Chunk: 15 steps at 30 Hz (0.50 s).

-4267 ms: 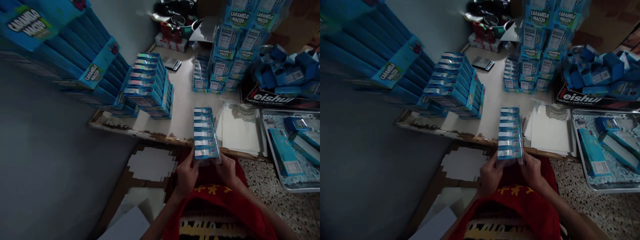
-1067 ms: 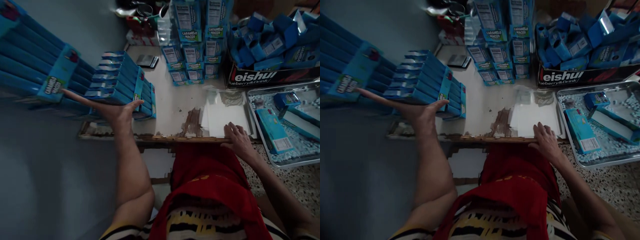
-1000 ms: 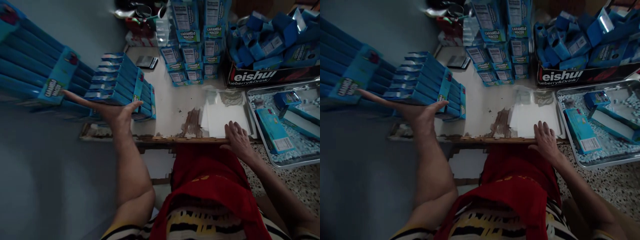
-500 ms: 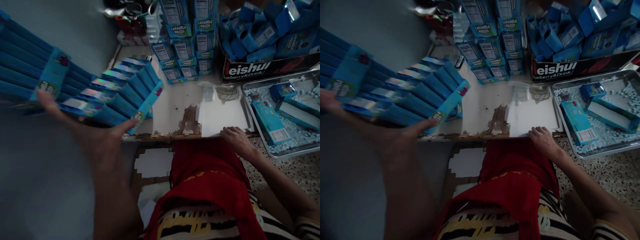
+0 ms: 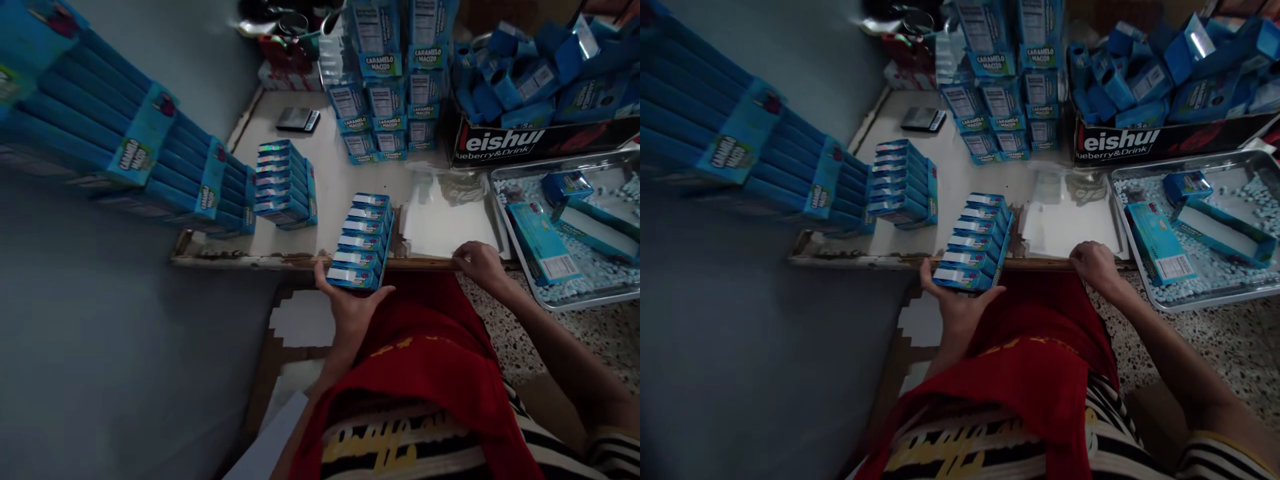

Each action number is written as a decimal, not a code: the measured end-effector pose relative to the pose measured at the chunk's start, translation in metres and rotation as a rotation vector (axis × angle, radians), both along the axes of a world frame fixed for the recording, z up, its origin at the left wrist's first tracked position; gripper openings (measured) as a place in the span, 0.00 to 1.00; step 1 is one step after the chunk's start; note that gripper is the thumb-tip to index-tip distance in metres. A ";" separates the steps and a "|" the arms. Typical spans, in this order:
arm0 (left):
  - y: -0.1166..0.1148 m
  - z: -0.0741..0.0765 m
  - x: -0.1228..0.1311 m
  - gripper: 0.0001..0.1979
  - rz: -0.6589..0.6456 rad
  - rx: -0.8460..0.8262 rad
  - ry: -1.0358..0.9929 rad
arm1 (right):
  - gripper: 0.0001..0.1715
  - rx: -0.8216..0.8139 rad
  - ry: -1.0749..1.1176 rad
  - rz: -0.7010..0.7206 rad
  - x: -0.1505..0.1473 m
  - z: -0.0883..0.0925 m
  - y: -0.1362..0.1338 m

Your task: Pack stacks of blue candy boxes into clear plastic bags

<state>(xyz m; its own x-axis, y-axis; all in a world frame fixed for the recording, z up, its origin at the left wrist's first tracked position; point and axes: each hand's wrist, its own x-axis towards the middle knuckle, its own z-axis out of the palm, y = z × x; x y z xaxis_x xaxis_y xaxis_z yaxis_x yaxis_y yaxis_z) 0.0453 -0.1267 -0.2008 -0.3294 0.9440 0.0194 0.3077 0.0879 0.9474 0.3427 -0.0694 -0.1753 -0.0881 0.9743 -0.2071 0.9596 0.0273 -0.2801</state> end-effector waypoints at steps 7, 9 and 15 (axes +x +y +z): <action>0.022 0.026 -0.061 0.47 -0.068 -0.444 -0.628 | 0.17 0.175 -0.204 0.332 -0.001 0.003 -0.014; 0.033 0.035 -0.068 0.44 -0.141 -0.543 -0.677 | 0.15 0.158 -0.273 0.393 -0.003 0.007 -0.015; 0.051 0.051 -0.064 0.46 -0.153 -0.618 -0.682 | 0.07 0.177 0.001 0.050 0.005 -0.003 0.004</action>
